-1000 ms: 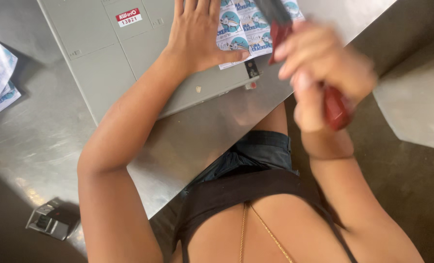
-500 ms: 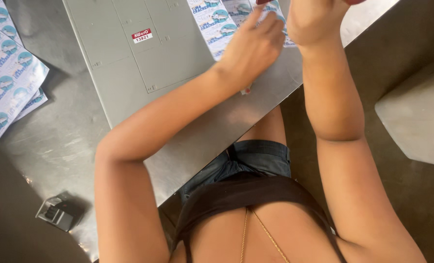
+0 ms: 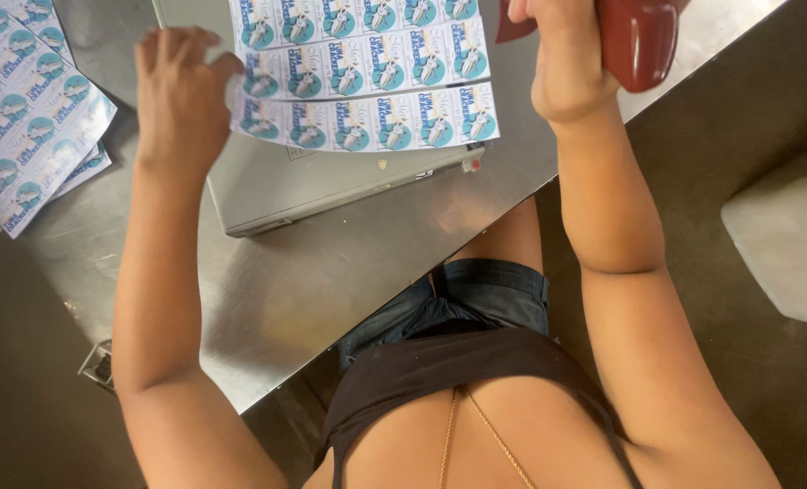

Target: The person uses a manual paper cutter to slice sheets of printed stickers into individual units. They align the sticker sheets on the cutting mat, press down the lever to cut, and then remove the separated stickers, repeating the process with multiple sheets.

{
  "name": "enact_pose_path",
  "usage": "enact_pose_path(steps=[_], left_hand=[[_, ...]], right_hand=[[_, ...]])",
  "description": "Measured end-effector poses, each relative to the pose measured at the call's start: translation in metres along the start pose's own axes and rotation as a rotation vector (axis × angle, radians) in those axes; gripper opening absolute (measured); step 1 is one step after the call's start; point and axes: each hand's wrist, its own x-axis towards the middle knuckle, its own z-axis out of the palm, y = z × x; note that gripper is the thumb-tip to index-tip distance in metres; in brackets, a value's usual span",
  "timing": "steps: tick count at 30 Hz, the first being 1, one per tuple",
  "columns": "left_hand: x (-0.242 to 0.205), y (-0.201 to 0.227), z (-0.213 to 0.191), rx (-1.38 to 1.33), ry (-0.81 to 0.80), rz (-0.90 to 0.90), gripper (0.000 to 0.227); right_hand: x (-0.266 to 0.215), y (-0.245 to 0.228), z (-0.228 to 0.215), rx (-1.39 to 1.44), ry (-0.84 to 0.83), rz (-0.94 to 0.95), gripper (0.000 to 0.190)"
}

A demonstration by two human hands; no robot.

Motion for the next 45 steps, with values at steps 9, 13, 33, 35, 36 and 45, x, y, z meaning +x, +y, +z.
enact_pose_path(steps=[9,13,33,35,36,45], left_hand=[[0.028,-0.02,-0.002,-0.324,-0.158,-0.198,0.037],[0.04,-0.006,-0.007,-0.337,-0.15,-0.166,0.053],[0.094,0.033,0.074,-0.579,-0.359,-0.205,0.091],[0.095,0.034,0.076,-0.587,-0.346,-0.22,0.091],[0.096,0.033,0.077,-0.59,-0.34,-0.229,0.091],[0.11,0.028,0.076,-0.609,-0.53,-0.365,0.083]], right_hand=[[-0.013,-0.005,0.001,0.181,0.057,0.252,0.022],[-0.018,-0.004,0.002,0.232,0.068,0.352,0.027],[0.023,-0.041,0.028,0.2,0.196,-0.018,0.027],[0.017,-0.043,0.03,0.162,0.209,-0.025,0.026],[0.014,-0.043,0.031,0.151,0.214,-0.036,0.025],[-0.015,-0.043,0.039,0.096,0.218,-0.084,0.02]])
